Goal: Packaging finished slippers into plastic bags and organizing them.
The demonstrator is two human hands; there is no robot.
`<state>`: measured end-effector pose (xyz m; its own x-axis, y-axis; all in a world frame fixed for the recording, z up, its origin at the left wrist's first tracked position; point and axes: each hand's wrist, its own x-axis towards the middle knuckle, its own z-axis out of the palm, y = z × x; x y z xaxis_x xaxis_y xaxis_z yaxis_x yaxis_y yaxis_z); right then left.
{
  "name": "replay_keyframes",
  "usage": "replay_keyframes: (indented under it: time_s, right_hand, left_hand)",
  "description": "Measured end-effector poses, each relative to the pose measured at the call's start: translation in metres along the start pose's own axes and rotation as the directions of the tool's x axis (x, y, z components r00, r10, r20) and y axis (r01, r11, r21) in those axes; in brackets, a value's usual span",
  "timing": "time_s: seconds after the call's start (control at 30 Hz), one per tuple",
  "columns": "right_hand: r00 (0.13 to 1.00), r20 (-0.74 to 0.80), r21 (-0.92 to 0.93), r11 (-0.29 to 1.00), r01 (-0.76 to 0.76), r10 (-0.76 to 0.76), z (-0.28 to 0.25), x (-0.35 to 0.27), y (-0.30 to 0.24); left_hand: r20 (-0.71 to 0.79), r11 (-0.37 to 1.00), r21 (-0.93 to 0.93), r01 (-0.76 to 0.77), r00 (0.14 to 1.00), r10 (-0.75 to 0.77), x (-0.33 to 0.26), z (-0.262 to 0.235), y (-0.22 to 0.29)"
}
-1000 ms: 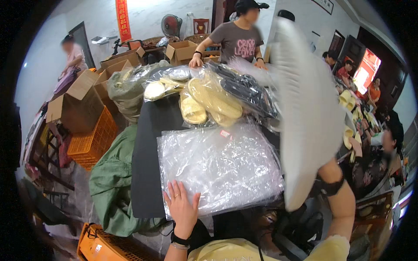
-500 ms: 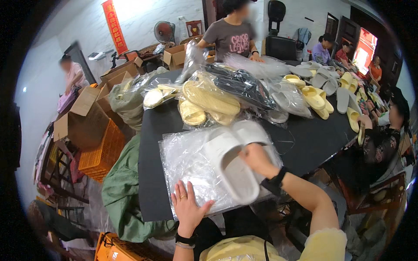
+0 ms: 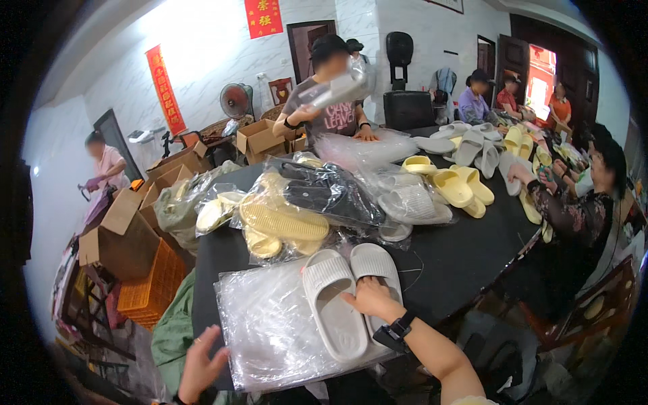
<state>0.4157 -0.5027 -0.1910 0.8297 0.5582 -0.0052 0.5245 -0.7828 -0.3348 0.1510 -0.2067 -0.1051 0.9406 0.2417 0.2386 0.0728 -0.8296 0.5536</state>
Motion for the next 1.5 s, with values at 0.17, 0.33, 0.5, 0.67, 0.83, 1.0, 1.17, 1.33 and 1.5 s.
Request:
replay_keyframes:
  time_s: [0.17, 0.33, 0.5, 0.67, 0.83, 1.0, 1.17, 1.33, 1.5]
  right_hand:
    - [0.998, 0.045, 0.092, 0.995, -0.039, 0.035, 0.003, 0.000, -0.001]
    - [1.000, -0.004, 0.126, 0.992, -0.026, 0.027, 0.016, 0.002, 0.001]
    - [0.996, -0.084, 0.116, 0.993, -0.008, 0.018, 0.015, -0.003, 0.000]
    - [0.998, -0.056, 0.089, 0.996, 0.008, -0.003, 0.013, 0.001, 0.005]
    - [0.996, -0.085, 0.106, 0.994, 0.002, 0.007, 0.014, 0.000, -0.002]
    - [0.996, -0.087, 0.092, 0.996, -0.013, 0.021, 0.017, -0.001, 0.000]
    - [0.998, -0.056, 0.088, 0.996, -0.017, 0.022, 0.012, -0.002, -0.003]
    - [0.997, 0.050, 0.104, 0.993, -0.058, 0.053, 0.008, 0.000, 0.001]
    - [0.998, 0.012, 0.080, 0.995, -0.056, 0.055, 0.006, -0.003, -0.002]
  left_hand:
    - [-0.084, 0.994, -0.044, 0.105, 0.991, -0.108, 0.082, 0.005, -0.027]
    - [-0.040, 0.970, -0.122, 0.210, 0.975, -0.217, 0.134, 0.034, -0.076]
    - [-0.066, 0.953, -0.148, 0.263, 0.959, -0.275, 0.141, 0.033, -0.083]
    - [0.039, 0.697, -0.593, 0.403, 0.879, -0.475, 0.154, 0.042, -0.088]
    - [-0.310, 0.987, 0.149, 0.061, 0.951, -0.012, 0.155, 0.065, -0.128]
    - [-0.270, 0.987, 0.014, 0.160, 0.951, -0.150, 0.151, 0.069, -0.131]
    - [-0.086, 0.862, -0.352, 0.364, 0.905, -0.417, 0.135, 0.053, -0.131]
    - [0.136, 0.661, -0.624, 0.416, 0.891, -0.433, 0.074, 0.050, -0.083]
    - [0.194, 0.640, -0.678, 0.360, 0.928, -0.317, -0.003, 0.042, -0.029]
